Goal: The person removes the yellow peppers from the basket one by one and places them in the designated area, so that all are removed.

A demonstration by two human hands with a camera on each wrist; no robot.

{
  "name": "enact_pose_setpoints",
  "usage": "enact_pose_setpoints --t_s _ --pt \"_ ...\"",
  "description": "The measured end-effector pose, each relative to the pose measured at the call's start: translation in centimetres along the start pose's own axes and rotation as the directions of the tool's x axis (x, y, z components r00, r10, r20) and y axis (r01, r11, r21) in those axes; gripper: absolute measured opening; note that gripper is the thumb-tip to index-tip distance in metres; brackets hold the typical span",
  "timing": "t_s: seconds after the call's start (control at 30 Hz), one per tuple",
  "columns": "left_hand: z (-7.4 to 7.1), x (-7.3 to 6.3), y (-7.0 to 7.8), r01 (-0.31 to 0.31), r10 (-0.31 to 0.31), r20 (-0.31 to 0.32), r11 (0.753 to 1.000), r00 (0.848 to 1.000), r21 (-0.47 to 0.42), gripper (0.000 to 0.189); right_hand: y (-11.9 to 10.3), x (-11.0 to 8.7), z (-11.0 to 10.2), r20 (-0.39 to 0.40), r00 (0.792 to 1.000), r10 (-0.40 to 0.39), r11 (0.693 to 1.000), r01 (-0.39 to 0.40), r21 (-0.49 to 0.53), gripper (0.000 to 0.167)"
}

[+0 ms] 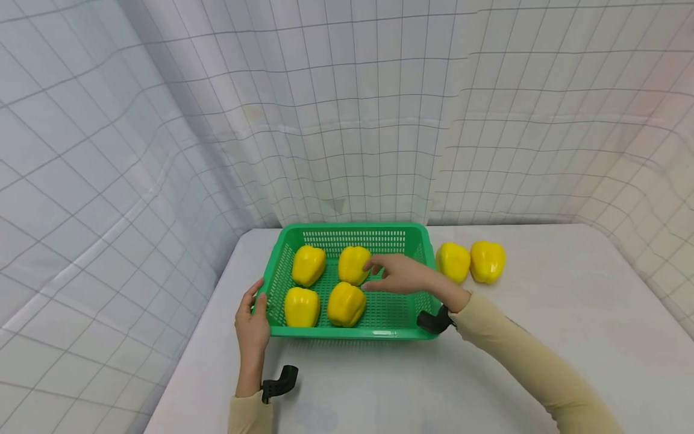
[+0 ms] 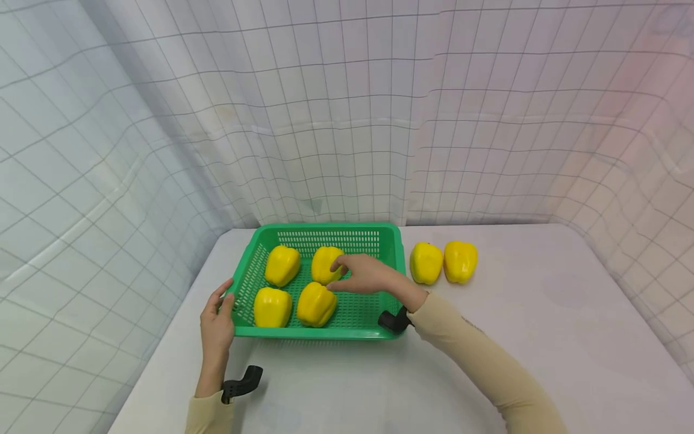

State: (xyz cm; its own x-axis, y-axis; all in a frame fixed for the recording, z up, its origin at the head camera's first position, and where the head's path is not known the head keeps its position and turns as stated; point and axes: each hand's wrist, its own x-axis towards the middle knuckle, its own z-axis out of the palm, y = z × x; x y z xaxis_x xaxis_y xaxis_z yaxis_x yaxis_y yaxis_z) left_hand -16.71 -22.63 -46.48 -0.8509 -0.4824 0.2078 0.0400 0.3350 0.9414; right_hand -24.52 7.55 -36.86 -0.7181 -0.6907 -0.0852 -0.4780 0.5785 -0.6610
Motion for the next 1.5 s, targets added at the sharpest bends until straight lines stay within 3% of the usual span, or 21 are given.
enact_pose_setpoints --t_s 0.3,0.77,1.2,1.5 --pt "0.1 0.0 0.0 -0.010 0.010 -0.006 1.000 1.000 0.007 0.036 0.3 2.1 0.5 0.103 0.994 0.027 1.000 -0.026 -0.015 0.050" --pt "0.3 0.2 0.2 -0.006 0.006 -0.006 1.000 1.000 0.001 0.036 1.0 4.4 1.5 0.220 0.967 0.130 0.991 -0.118 -0.065 0.055" --pt "0.1 -0.1 0.1 0.006 -0.006 -0.012 1.000 1.000 0.030 0.036 0.7 5.9 2.9 0.315 0.919 0.239 0.965 -0.262 0.031 0.063" --pt "0.1 -0.2 0.1 -0.016 0.016 -0.018 0.999 1.000 0.028 0.035 0.1 6.8 3.7 0.342 0.891 0.299 0.943 -0.331 0.039 0.073"
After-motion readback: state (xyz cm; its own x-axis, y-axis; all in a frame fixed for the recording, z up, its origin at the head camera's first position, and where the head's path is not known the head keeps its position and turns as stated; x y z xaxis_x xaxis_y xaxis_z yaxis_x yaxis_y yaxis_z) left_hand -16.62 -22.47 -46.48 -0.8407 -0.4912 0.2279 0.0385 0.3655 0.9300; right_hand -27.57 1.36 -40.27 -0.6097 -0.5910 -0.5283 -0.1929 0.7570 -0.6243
